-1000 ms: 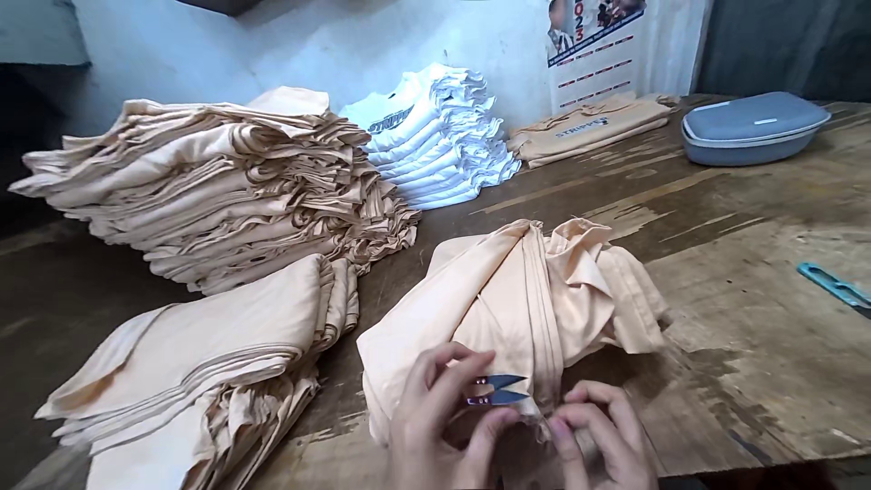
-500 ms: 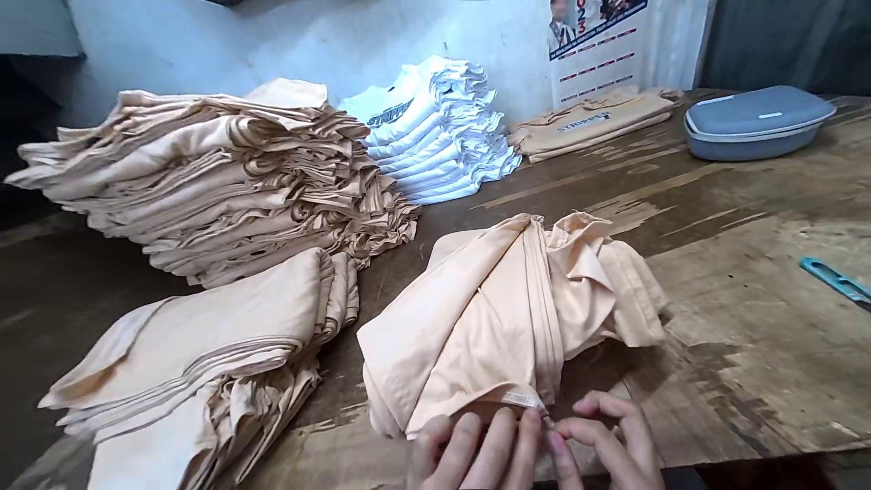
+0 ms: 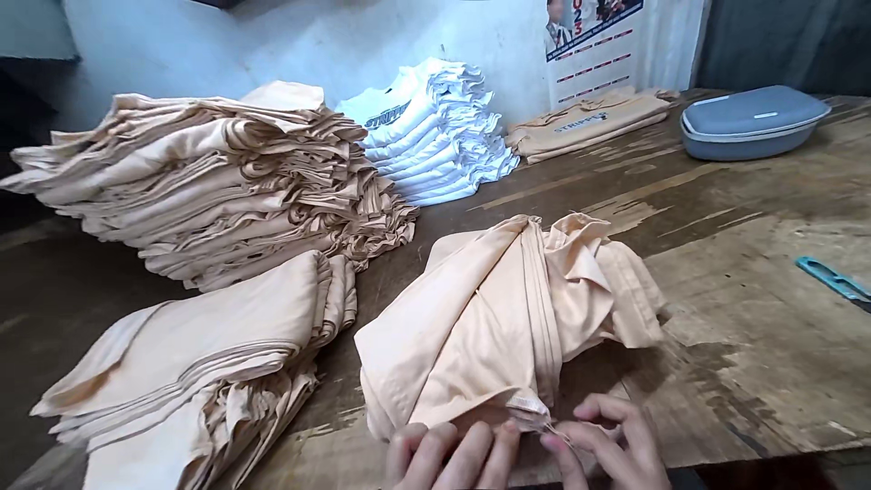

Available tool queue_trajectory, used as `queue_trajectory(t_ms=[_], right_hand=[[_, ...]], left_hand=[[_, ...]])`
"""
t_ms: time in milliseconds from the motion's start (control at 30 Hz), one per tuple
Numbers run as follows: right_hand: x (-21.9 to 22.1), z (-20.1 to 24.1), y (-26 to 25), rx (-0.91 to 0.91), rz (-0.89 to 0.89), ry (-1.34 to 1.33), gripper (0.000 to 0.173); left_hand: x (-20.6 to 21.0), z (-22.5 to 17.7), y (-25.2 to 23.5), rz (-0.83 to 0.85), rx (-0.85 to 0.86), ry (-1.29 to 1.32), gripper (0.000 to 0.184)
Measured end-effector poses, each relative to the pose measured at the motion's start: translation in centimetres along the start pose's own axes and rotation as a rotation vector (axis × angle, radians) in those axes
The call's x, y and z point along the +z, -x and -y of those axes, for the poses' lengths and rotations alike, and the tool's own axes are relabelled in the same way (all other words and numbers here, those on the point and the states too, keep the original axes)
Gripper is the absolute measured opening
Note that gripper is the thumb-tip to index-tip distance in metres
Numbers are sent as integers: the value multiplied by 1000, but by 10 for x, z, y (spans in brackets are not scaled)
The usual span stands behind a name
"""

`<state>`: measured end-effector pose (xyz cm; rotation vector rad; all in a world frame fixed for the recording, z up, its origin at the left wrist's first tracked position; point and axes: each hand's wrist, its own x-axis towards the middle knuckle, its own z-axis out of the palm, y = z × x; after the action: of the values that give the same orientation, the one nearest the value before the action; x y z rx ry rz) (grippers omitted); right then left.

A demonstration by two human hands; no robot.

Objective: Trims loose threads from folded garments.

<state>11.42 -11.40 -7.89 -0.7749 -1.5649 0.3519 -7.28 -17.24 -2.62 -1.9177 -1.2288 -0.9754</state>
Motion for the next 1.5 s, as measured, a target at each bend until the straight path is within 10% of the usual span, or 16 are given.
queue_trajectory(t_ms=[533,900,1100,1200,1500], right_hand=[[-8,-3,7,-25,6,70,23],[14,-18,-14,-555,-106,444,17],[-23,-17,-12,-408,274,17,8],[-32,-14,-14,-281,527,-17,42],[6,-7,-13,-77,105,-46,7]], left_hand=[[-4,29,5,32,-24,97,22],[-1,29,2,80,-201,93,31],[-10,34,3,130,-247,197,34],[-8,34,1,142,-235,156,35],[-11,47,-3,66,-171,90,15]])
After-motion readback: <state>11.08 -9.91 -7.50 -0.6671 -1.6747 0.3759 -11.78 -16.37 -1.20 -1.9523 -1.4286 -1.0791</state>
